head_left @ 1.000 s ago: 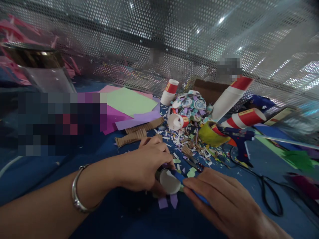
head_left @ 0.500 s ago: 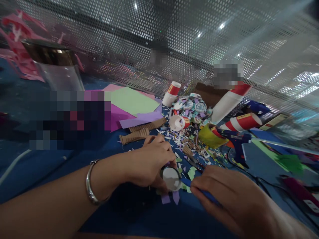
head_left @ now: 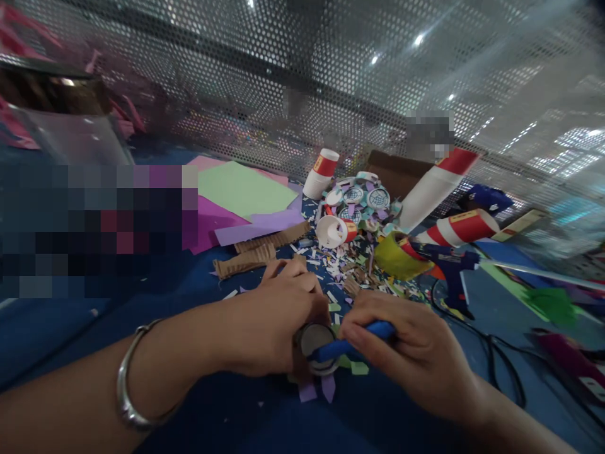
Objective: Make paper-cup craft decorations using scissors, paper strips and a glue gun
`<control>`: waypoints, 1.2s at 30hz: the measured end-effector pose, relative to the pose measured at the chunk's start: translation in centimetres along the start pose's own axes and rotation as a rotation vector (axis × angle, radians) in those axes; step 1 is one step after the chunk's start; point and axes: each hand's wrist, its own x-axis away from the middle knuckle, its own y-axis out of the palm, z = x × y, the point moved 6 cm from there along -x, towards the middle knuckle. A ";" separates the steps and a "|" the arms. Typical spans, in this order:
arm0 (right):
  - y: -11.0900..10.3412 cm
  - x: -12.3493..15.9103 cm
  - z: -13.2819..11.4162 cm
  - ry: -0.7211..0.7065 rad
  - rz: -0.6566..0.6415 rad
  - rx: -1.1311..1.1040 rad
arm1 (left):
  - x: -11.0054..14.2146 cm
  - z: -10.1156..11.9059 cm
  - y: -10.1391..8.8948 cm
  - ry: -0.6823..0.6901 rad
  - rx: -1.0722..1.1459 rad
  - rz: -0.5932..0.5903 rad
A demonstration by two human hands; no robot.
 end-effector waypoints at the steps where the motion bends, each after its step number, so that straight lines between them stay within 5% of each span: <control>1: 0.0 0.0 0.2 0.007 0.025 -0.001 | 0.0 0.0 0.0 -0.010 -0.001 -0.001; 18: -1.8 1.4 0.8 -0.080 0.166 0.102 | -0.8 0.5 0.1 -0.048 -0.040 0.000; 36: -1.5 1.9 0.1 -0.095 0.084 0.125 | -0.3 0.6 0.4 -0.011 -0.056 -0.026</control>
